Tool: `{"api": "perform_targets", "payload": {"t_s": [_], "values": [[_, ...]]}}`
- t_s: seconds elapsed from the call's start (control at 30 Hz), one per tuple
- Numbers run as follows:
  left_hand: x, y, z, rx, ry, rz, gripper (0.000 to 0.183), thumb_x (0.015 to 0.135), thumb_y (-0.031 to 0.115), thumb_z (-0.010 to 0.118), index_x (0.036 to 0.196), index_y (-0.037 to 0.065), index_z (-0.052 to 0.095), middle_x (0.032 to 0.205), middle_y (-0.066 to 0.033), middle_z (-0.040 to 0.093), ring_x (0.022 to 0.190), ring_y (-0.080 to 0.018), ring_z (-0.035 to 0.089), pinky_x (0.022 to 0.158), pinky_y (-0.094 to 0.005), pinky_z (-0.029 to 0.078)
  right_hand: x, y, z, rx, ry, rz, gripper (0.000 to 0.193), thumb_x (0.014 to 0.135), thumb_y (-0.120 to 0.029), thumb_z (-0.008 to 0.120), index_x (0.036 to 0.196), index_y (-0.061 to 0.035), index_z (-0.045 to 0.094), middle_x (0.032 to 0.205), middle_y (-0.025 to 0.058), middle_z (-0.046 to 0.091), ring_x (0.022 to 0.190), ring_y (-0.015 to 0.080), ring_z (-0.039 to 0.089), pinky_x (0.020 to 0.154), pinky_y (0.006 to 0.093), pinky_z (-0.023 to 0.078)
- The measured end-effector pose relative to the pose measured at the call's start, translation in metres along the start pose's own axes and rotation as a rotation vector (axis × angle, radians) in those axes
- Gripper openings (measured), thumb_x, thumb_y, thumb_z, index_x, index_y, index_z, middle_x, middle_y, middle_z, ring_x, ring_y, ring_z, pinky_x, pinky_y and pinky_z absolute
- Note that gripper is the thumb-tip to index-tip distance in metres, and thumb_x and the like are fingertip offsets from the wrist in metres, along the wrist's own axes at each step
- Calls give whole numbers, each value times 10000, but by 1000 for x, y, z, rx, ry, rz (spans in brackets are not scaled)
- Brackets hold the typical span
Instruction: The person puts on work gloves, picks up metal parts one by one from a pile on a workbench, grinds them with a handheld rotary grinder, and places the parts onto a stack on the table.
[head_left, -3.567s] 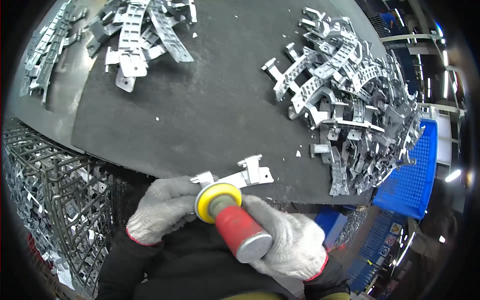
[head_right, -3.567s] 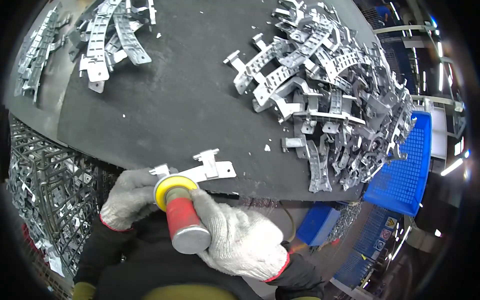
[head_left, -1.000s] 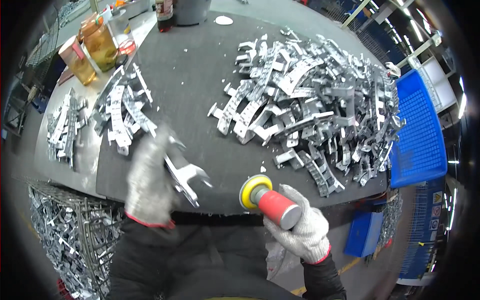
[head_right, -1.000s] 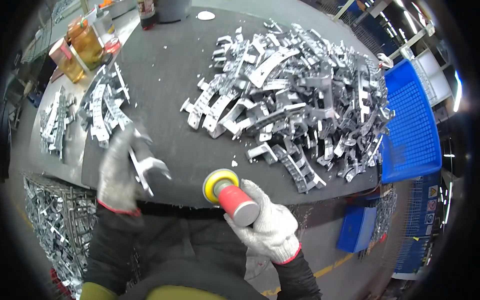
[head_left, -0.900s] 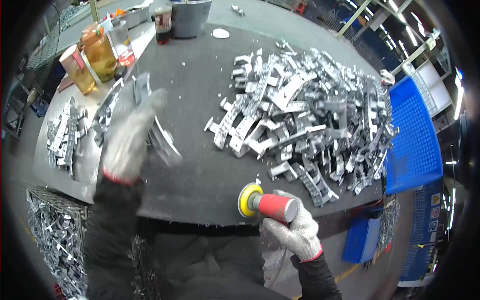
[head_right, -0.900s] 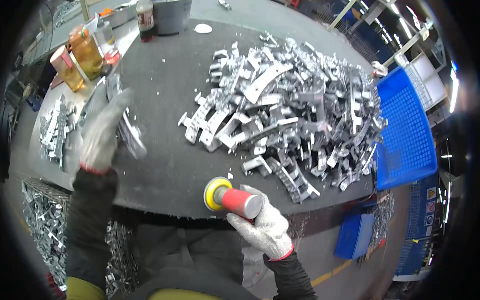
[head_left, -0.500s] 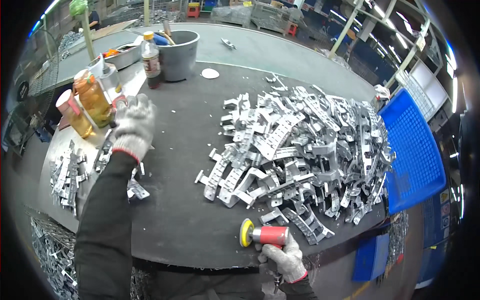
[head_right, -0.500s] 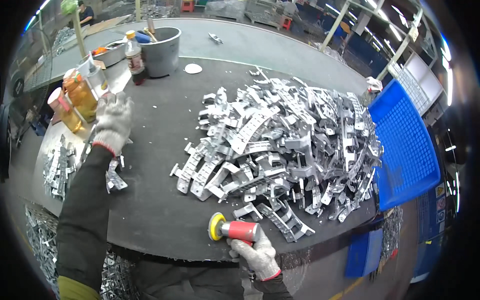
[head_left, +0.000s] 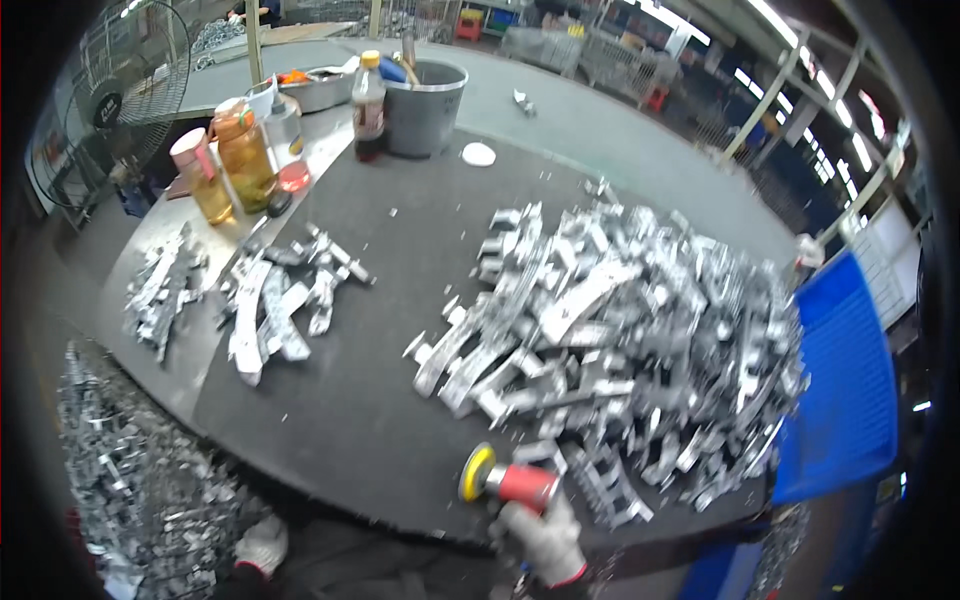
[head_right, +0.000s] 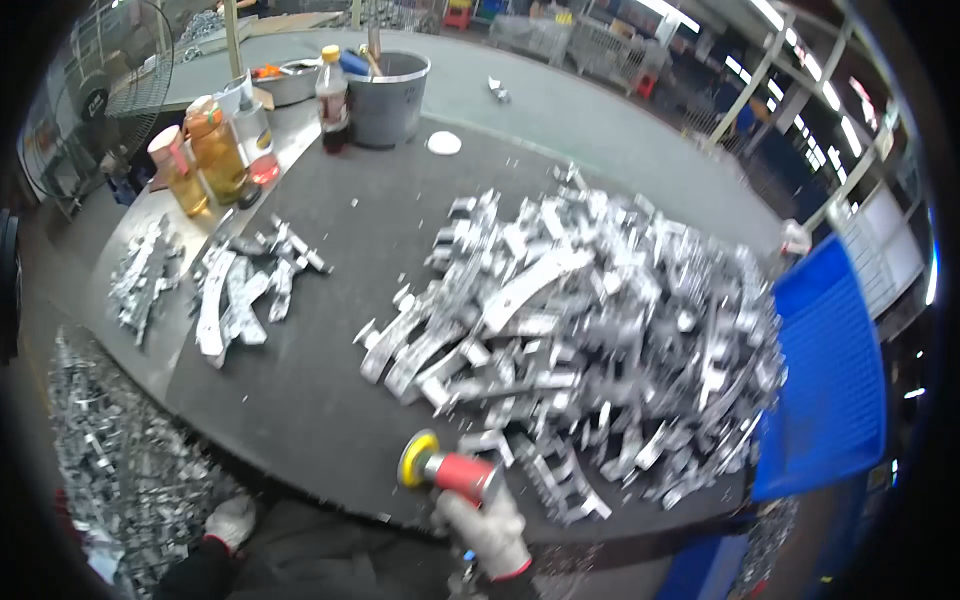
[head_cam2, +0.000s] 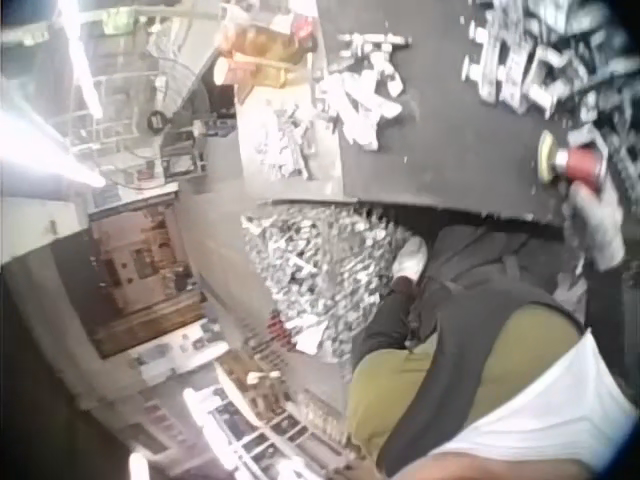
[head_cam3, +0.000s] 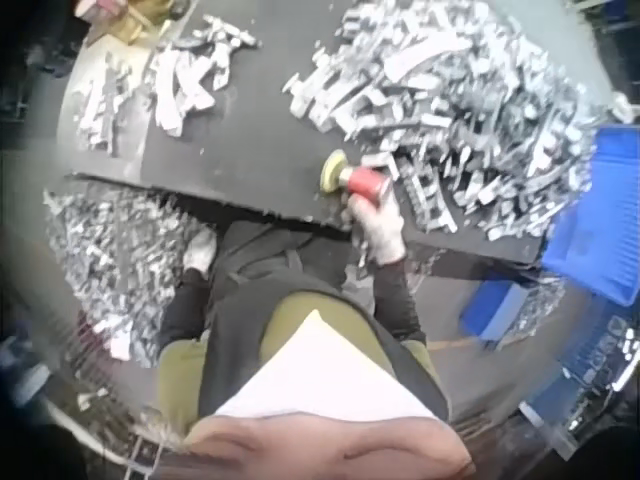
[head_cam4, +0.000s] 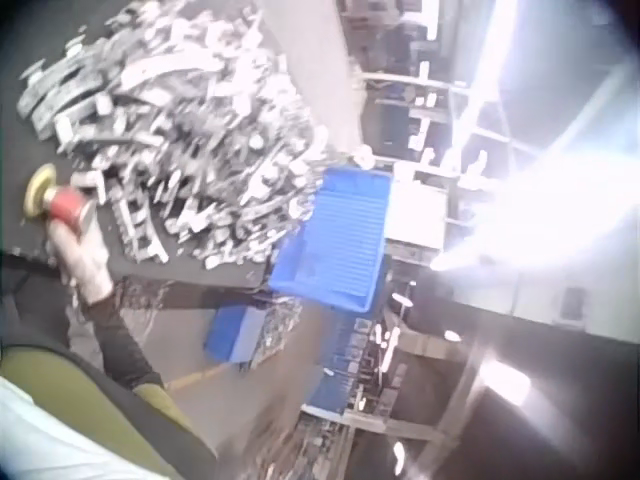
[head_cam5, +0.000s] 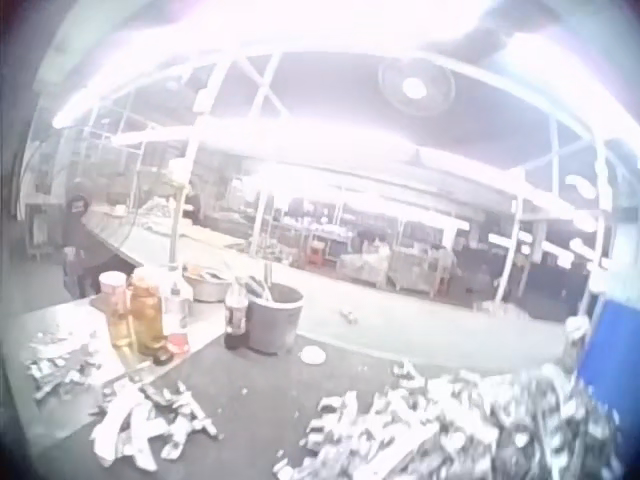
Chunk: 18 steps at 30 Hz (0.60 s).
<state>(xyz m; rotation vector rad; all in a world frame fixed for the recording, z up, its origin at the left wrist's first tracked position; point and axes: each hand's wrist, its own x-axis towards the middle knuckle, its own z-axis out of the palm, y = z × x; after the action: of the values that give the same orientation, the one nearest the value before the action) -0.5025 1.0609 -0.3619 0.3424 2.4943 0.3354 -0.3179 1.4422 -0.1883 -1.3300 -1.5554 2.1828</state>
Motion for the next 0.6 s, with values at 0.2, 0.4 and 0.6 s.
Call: {"api": "perform_targets", "payload": {"t_s": [0.2,0.4,0.6], "values": [[113,-22,74,252,-496,4,379,971,337,529,1219,99,689,1195,-158,700,1136,-302,659,999,-416,511,-2,36,-14,-97,-131,-184,650,878,-146,763,1462,-60,491,1139,60,701,924,177,706,864,315,569],[197,35,81,269,-561,53,365,952,329,545,1190,98,696,1185,-149,703,1122,-303,664,982,-425,519,-1,37,-12,-133,-86,94,782,877,-316,816,1497,-41,426,1324,62,611,1206,138,571,1039,339,458],[204,34,87,244,-603,25,350,934,321,560,1161,96,704,1175,-139,706,1108,-304,669,964,-434,526,5,23,-8,-263,-8,215,758,831,-250,838,1463,-44,473,1281,64,640,1160,148,604,1008,339,483]]}}
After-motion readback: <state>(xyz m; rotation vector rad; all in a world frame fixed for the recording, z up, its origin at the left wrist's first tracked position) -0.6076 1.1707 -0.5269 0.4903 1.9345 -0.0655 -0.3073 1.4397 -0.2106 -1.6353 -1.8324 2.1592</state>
